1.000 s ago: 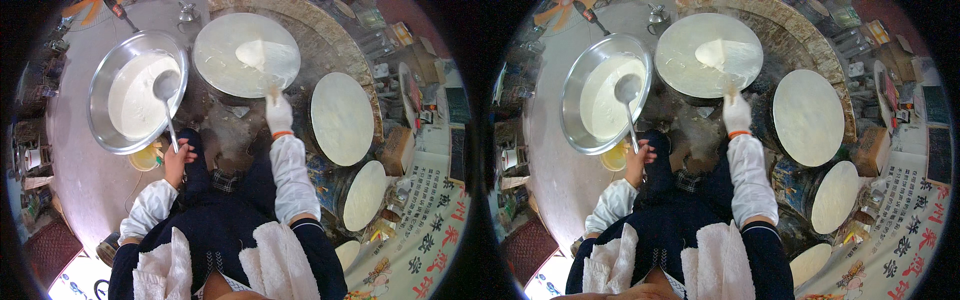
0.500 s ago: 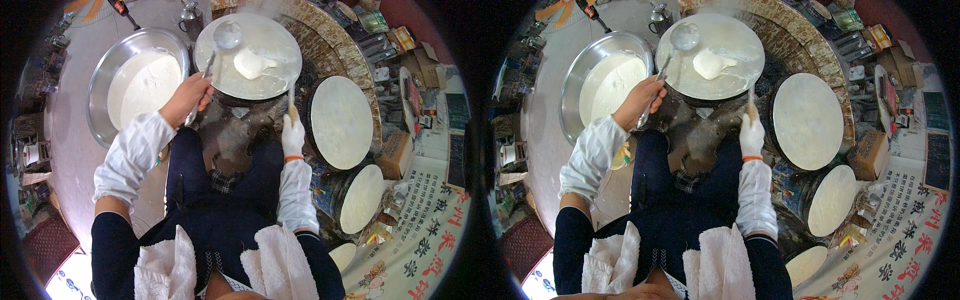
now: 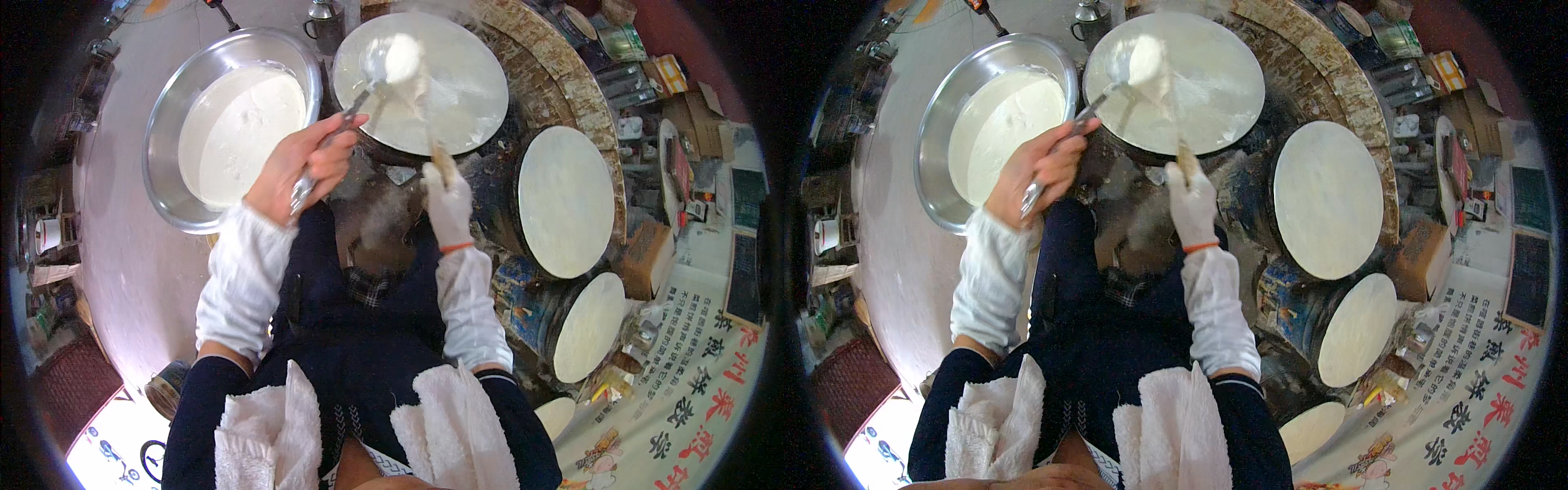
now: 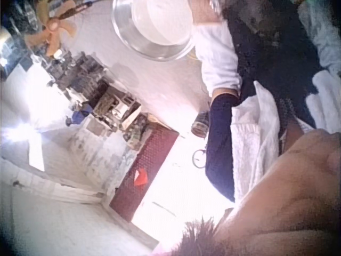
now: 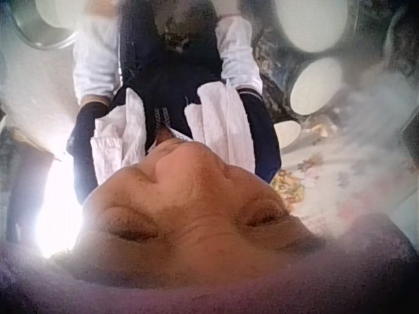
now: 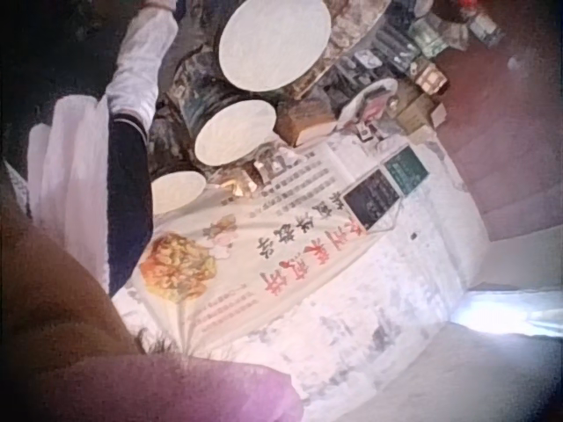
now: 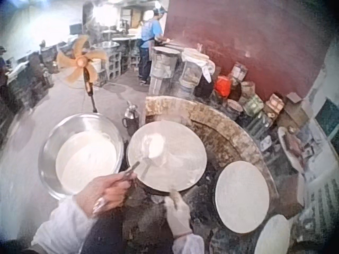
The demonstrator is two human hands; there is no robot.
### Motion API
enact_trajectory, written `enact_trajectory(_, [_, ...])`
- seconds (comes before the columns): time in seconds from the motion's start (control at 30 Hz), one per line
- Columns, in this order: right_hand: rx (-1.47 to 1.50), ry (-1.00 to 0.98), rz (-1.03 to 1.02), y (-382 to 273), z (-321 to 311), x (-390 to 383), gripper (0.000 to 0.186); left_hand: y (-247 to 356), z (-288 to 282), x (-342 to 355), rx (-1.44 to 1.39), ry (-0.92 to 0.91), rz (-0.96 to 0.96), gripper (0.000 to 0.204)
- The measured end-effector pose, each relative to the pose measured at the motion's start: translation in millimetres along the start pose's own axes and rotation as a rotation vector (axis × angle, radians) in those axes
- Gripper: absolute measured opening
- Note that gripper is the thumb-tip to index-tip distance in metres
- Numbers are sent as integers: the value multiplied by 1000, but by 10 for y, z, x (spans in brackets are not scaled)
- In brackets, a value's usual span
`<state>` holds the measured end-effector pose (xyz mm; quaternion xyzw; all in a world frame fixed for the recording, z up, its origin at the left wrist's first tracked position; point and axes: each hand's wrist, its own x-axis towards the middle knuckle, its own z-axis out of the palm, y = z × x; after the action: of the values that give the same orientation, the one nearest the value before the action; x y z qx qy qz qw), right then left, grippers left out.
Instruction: The person scoops white batter from a large metal bowl and pours it onto multiple hot circular griddles. Using a wooden spreader, they spread the batter into thin, round crepes. The person flips the crepes with a metal spatula and stacks the finished ones on a nearby tray.
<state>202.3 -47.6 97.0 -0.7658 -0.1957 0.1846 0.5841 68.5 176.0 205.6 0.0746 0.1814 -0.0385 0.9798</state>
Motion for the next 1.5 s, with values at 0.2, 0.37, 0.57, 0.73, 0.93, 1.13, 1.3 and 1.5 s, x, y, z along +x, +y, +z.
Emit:
enact_trajectory(0.2, [-504, 135, 4, 364, 0, 322, 57, -132, 351, -11, -3, 49, 126, 25])
enact_trajectory(0.37, [-924, -231, -150, 95, 493, 240, 62, -118, 317, -208, 44, 213, 197, 32])
enact_trajectory(0.57, [-574, 171, -96, 393, -81, 348, 64, 31, 163, -780, 35, 336, 323, 39])
enact_trajectory(0.73, [-656, -261, -142, -19, 604, -186, 52, 53, -91, -1067, 39, 343, 338, 37])
enact_trajectory(0.93, [-34, 67, -79, 70, 62, -361, 51, -311, 76, -1152, 145, 258, 213, 35])
enact_trajectory(1.13, [-203, 154, -32, -121, -813, -1263, 51, -968, 163, -1114, 176, 170, 72, 37])
enact_trajectory(1.3, [53, 317, 188, -30, -1223, -2527, 55, -1655, 295, -903, 198, 122, -169, 40])
enact_trajectory(1.5, [321, 536, 420, 92, -1353, -3626, 53, -2297, 525, -766, 234, 32, -481, 40])
